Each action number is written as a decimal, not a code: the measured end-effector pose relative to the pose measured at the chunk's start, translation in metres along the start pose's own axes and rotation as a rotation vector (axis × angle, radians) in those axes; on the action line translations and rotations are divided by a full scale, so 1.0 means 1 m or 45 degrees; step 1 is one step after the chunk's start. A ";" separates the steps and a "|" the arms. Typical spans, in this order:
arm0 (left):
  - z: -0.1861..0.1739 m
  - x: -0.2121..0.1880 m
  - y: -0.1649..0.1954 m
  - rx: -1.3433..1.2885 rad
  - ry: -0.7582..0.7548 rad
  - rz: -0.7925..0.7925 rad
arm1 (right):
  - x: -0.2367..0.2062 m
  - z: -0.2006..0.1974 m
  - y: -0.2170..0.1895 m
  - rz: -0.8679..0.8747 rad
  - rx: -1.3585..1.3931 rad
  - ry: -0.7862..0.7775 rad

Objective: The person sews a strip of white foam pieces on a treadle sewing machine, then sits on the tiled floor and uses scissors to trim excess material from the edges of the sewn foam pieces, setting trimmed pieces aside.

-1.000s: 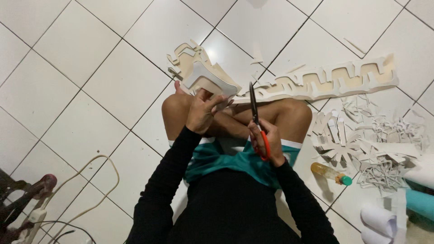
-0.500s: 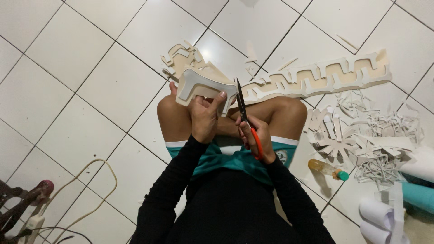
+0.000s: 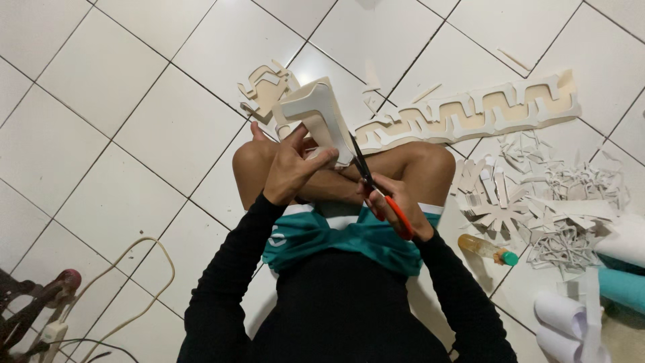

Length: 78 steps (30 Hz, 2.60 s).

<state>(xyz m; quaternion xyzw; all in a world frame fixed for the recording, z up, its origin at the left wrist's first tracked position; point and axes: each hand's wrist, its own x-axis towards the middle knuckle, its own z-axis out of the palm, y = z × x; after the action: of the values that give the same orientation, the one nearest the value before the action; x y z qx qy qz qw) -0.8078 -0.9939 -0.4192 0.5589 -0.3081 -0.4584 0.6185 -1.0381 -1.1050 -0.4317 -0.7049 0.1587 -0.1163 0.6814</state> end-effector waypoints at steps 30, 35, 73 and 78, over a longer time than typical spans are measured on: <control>0.020 0.016 -0.012 -0.701 0.088 -0.093 | -0.007 0.015 0.009 0.131 0.005 0.220; 0.026 0.013 -0.020 -0.890 0.104 -0.163 | 0.001 0.012 0.008 0.074 0.026 0.202; -0.028 0.009 0.014 0.589 -0.219 0.050 | -0.008 -0.007 0.015 0.185 -0.081 0.006; -0.029 0.011 0.012 0.449 -0.244 -0.006 | -0.006 -0.006 0.014 0.197 -0.139 0.027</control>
<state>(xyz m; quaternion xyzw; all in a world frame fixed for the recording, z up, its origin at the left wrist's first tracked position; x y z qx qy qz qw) -0.7748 -0.9921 -0.4141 0.6130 -0.4397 -0.4499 0.4780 -1.0470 -1.1081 -0.4450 -0.7254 0.2262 -0.0618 0.6472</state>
